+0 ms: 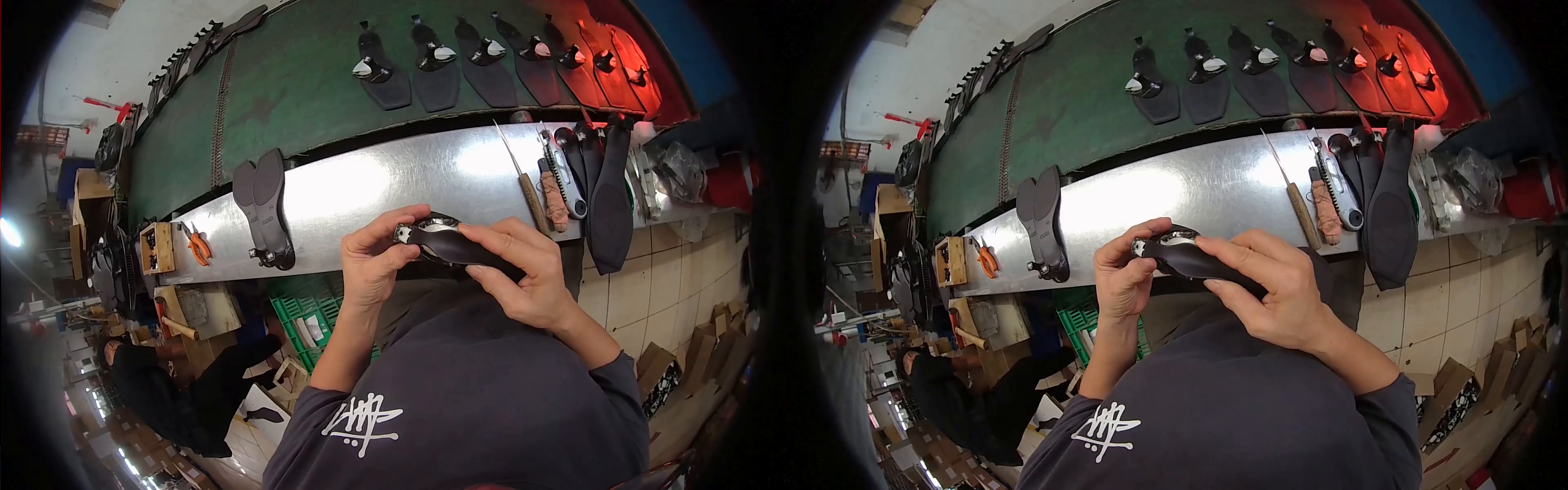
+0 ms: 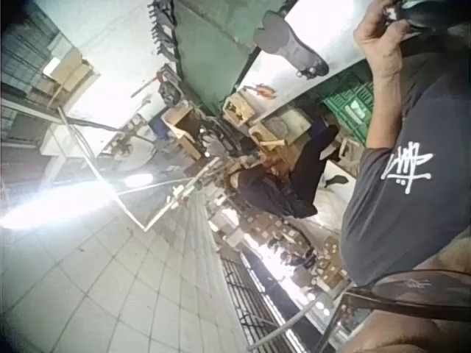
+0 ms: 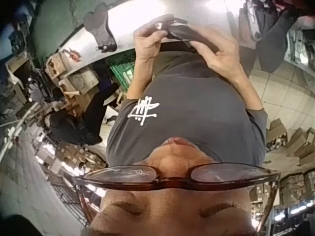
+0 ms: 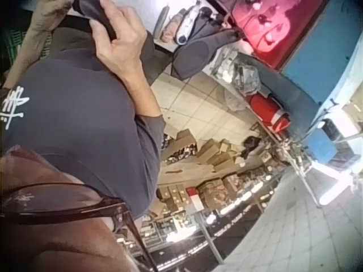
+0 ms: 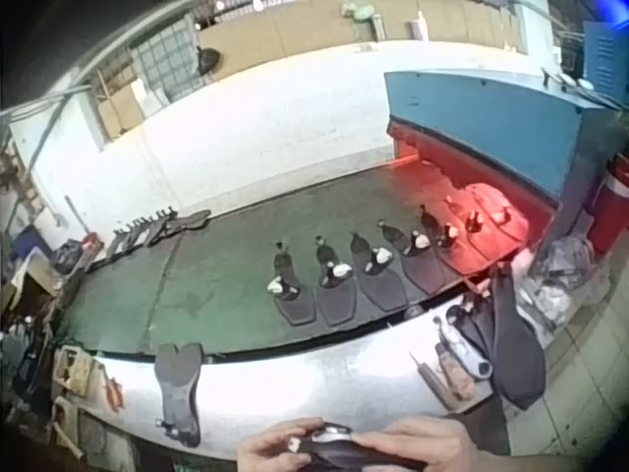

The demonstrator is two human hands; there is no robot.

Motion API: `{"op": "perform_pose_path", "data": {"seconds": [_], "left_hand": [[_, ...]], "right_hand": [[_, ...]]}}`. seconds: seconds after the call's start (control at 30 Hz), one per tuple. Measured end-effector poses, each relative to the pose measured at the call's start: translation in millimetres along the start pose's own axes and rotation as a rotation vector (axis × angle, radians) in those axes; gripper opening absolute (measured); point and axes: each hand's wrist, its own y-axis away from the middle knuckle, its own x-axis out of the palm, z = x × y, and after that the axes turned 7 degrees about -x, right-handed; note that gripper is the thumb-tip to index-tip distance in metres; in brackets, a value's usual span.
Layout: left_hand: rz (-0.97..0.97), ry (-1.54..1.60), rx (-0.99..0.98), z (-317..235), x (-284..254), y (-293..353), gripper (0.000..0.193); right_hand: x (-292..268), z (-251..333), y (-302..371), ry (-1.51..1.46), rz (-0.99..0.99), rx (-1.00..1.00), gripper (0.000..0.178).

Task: Stitching and assembling shoe components at a factory workstation.

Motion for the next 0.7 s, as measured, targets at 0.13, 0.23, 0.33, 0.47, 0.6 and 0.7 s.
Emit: {"op": "perform_pose_path", "data": {"seconds": [0.13,0.23,0.33,0.47,0.6,0.7], "left_hand": [[0.022,-0.093,0.028,0,-2,1,0.038],[0.063,-0.131,0.056,-1,-2,0,0.040],[0.109,-0.177,0.087,-1,-4,-1,0.042],[0.130,-0.222,0.103,-2,-4,-1,0.043],[0.137,-0.219,0.052,-5,-8,-1,0.042],[0.169,-0.235,0.050,-6,-12,-2,0.042]], "right_hand": [[-2,-1,-2,0.064,0.010,-0.054,0.042],[-3,-1,-3,0.089,0.024,-0.081,0.042],[-5,1,-4,0.089,0.040,-0.073,0.041],[-7,2,-4,0.119,0.044,-0.083,0.040],[-6,0,-3,0.144,0.049,-0.097,0.038],[-5,-1,-3,0.163,0.047,-0.116,0.037]]}}
